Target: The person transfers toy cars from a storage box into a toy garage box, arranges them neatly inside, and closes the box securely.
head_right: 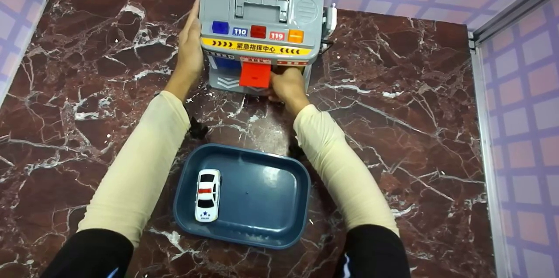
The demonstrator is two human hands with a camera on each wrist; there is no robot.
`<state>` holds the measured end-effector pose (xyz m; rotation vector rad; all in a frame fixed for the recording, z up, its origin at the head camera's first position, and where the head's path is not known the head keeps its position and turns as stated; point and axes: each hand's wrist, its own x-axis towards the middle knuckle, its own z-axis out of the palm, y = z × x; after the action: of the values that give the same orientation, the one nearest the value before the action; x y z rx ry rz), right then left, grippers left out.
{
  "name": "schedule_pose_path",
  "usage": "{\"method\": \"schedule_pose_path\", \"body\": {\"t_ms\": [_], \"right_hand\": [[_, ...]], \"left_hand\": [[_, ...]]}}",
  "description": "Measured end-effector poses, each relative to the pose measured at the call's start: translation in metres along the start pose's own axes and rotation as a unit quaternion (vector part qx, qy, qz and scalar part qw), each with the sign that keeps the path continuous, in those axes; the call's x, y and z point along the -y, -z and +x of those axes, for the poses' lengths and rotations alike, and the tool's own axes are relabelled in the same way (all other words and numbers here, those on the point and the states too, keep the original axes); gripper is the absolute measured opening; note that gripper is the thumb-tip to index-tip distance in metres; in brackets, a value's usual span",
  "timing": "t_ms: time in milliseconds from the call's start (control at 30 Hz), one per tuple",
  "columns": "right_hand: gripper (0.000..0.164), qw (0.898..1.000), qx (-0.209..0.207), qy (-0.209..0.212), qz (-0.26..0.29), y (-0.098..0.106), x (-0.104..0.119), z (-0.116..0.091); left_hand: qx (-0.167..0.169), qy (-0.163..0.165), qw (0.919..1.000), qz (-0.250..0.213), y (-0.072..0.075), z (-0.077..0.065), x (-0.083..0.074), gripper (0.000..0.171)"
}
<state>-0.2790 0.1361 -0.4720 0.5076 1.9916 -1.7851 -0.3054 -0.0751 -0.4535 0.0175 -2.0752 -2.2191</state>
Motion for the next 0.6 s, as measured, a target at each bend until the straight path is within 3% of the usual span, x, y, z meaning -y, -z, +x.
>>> {"method": "schedule_pose_path", "body": {"t_ms": [233, 600], "right_hand": [[0.021, 1.000, -0.002, -0.008, 0.020, -0.001, 0.000, 0.001], [0.021, 1.000, -0.010, -0.007, 0.014, -0.002, -0.001, 0.001]], "left_hand": [[0.002, -0.007, 0.9998, 0.020, -0.001, -0.005, -0.008, 0.050], [-0.002, 0.002, 1.0000, 0.004, 0.003, 0.009, 0.016, 0.050]]}}
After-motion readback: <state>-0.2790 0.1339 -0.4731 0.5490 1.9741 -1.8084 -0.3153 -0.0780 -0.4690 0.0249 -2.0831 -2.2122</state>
